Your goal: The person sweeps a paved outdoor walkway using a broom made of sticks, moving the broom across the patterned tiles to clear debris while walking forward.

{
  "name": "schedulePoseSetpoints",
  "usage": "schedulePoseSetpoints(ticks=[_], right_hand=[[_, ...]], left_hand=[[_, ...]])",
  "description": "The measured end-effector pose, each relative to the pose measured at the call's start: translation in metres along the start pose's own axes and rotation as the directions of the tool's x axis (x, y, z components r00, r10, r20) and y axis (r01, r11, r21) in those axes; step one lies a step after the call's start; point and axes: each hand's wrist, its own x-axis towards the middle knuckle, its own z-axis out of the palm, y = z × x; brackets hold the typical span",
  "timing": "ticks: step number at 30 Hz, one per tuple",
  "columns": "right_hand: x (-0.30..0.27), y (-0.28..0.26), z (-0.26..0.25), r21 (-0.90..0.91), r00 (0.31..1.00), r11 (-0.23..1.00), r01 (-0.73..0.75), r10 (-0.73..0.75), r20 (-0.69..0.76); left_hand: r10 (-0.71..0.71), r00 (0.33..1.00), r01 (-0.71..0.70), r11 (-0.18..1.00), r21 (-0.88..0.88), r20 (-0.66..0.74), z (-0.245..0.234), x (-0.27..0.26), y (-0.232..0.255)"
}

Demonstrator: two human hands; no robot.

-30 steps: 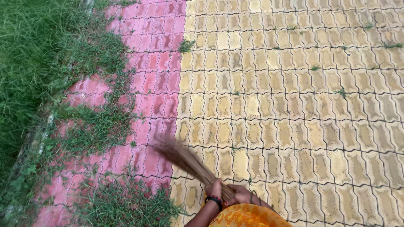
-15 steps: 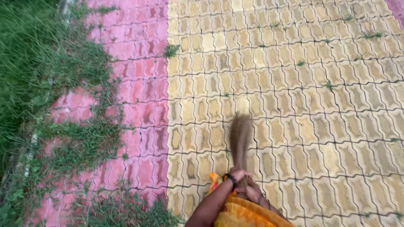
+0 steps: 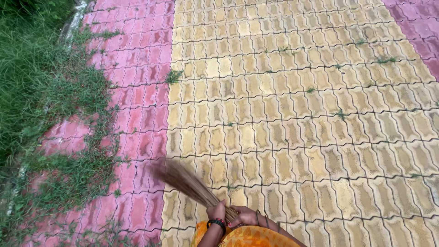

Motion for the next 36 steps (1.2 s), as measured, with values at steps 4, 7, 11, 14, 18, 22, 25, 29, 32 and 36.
schedulePoseSetpoints(ticks=[4,7,11,14,18,22,25,29,32,36], right_hand=[[-0.035,-0.008,-0.016,-0.035,0.987,0.993,0.111,-0.114,-0.117],[-0.063,-0.020,-0.022,0.248,0.960,0.953,0.171,-0.104,-0.261],[-0.074,-0.019,-0.032,0.367,0.840,0.832,0.416,-0.198,-0.505],[-0.057,-0.014,-0.044,0.451,0.776,0.755,0.475,-0.118,-0.619],[-0.041,-0.014,-0.054,0.370,0.828,0.874,0.315,-0.062,-0.557],[-0.023,-0.026,-0.051,0.164,0.947,0.940,0.300,-0.274,-0.168],[0.004,-0.035,-0.032,0.335,0.992,0.942,-0.006,0.047,-0.114],[0.017,-0.051,-0.032,-0.102,0.981,0.993,-0.058,0.037,-0.192],[0.007,-0.059,-0.037,-0.040,0.984,0.999,-0.032,0.025,-0.176],[-0.016,-0.068,-0.041,-0.101,0.922,0.971,0.216,-0.237,-0.307]], left_hand=[[0.170,0.936,-0.171,0.985,-0.024,0.308,0.043,-0.007,0.020],[0.198,0.836,-0.251,0.967,0.036,0.512,0.096,-0.012,0.031],[0.013,0.720,-0.310,0.901,0.305,0.694,0.157,-0.022,0.040],[-0.058,0.638,-0.496,0.732,0.467,0.768,0.178,-0.029,0.047],[-0.086,0.598,-0.561,0.666,0.493,0.797,0.168,-0.020,0.048],[-0.203,0.755,-0.147,0.874,0.462,0.624,0.121,0.008,0.046],[-0.157,0.881,0.023,0.956,0.293,0.445,0.076,0.023,0.045],[0.015,0.982,-0.032,0.996,0.083,0.189,0.052,0.027,0.058],[-0.001,0.982,-0.010,0.998,0.057,0.189,0.058,0.028,0.068],[0.105,0.932,-0.140,0.987,0.079,0.348,0.091,0.030,0.083]])
